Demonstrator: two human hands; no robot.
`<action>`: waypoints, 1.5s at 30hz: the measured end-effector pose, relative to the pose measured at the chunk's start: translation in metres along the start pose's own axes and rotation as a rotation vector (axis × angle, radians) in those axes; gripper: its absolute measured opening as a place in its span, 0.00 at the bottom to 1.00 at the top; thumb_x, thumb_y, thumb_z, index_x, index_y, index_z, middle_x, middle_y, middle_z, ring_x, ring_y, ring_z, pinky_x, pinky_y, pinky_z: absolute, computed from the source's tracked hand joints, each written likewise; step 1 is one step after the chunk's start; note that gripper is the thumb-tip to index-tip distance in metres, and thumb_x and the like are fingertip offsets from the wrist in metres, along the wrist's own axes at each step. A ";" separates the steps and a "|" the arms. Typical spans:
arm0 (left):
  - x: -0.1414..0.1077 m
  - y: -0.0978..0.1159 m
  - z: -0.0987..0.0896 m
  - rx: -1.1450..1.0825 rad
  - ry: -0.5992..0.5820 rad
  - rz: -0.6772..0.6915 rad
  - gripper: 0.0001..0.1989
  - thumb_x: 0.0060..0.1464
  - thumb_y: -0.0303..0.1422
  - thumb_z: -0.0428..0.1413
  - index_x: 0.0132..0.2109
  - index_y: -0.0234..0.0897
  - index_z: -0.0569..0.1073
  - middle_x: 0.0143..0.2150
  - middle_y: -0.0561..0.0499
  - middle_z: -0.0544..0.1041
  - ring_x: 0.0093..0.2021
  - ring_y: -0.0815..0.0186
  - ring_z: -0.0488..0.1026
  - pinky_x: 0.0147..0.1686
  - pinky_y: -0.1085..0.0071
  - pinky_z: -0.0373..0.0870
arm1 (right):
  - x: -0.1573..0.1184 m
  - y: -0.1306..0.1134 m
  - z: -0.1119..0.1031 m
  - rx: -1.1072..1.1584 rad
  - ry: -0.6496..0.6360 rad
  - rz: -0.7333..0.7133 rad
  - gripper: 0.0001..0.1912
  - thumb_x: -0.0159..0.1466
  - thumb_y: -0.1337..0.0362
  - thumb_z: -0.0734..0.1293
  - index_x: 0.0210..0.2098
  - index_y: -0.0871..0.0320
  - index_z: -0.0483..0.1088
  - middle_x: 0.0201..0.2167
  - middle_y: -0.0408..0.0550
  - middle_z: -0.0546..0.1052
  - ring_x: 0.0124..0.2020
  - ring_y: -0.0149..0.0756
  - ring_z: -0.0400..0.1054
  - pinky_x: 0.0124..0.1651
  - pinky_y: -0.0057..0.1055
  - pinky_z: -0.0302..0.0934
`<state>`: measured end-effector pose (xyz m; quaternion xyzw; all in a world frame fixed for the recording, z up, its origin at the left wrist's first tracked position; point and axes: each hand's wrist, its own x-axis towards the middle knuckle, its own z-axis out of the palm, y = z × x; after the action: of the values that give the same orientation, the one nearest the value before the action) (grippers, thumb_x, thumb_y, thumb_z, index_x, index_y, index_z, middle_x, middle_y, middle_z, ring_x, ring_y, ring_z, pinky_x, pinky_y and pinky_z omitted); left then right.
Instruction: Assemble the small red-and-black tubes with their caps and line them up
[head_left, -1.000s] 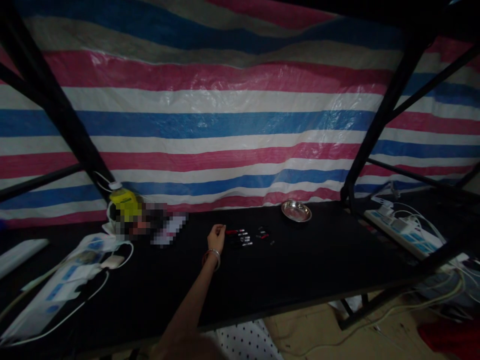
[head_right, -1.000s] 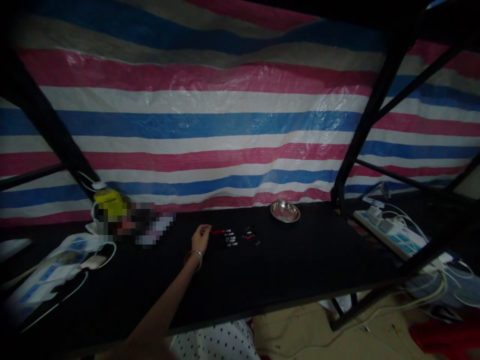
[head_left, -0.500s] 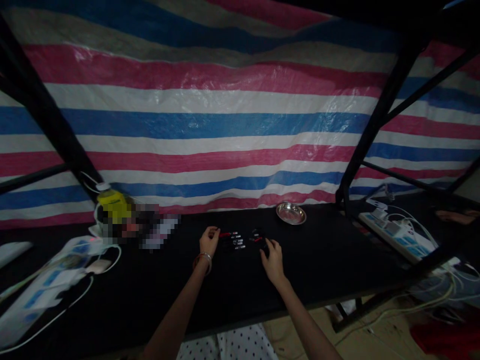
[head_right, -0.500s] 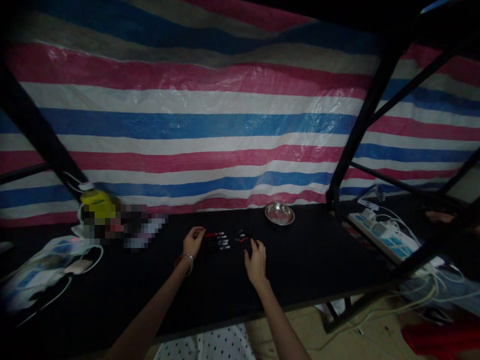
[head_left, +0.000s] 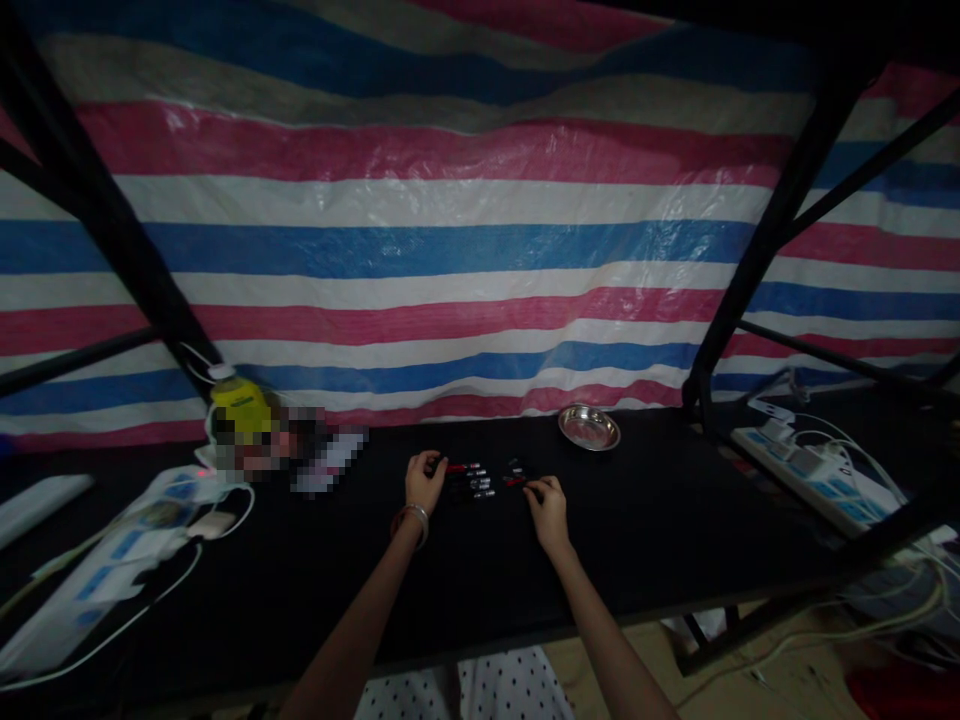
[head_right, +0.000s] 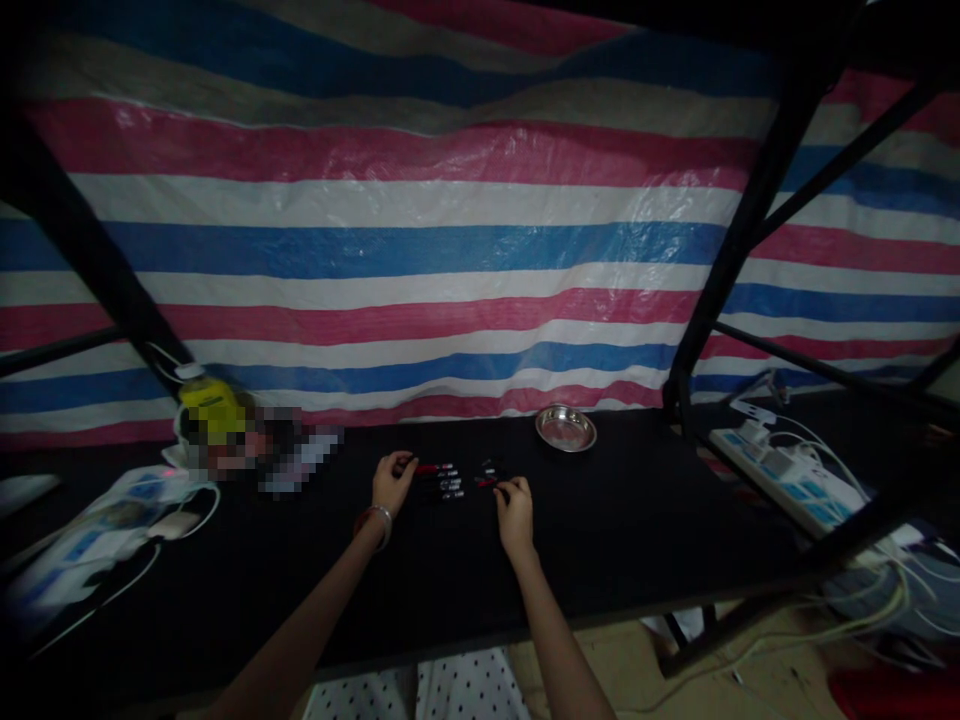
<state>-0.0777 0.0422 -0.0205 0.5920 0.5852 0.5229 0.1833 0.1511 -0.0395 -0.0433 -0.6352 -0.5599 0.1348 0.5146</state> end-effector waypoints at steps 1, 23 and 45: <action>-0.002 0.003 -0.001 0.015 0.011 0.020 0.13 0.47 0.41 0.53 0.36 0.36 0.71 0.34 0.49 0.67 0.33 0.63 0.67 0.37 0.63 0.69 | 0.000 0.000 -0.001 0.016 0.005 -0.004 0.09 0.57 0.66 0.62 0.31 0.59 0.75 0.34 0.51 0.70 0.34 0.39 0.68 0.39 0.34 0.64; -0.107 0.071 0.041 -0.015 -0.504 0.164 0.10 0.40 0.20 0.54 0.33 0.36 0.69 0.33 0.52 0.67 0.35 0.67 0.65 0.35 0.70 0.65 | -0.019 -0.013 -0.008 0.128 -0.202 -0.185 0.08 0.60 0.64 0.60 0.30 0.58 0.70 0.29 0.48 0.71 0.31 0.36 0.67 0.35 0.31 0.62; -0.107 0.068 0.039 -0.294 -0.350 -0.029 0.09 0.48 0.34 0.55 0.34 0.37 0.77 0.34 0.47 0.78 0.33 0.64 0.74 0.36 0.67 0.71 | -0.021 -0.019 -0.013 0.626 -0.144 0.213 0.20 0.50 0.49 0.69 0.32 0.60 0.69 0.25 0.46 0.72 0.25 0.36 0.69 0.25 0.28 0.62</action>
<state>0.0137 -0.0536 -0.0229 0.6320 0.4704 0.4894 0.3738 0.1434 -0.0666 -0.0308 -0.4902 -0.4567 0.3976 0.6270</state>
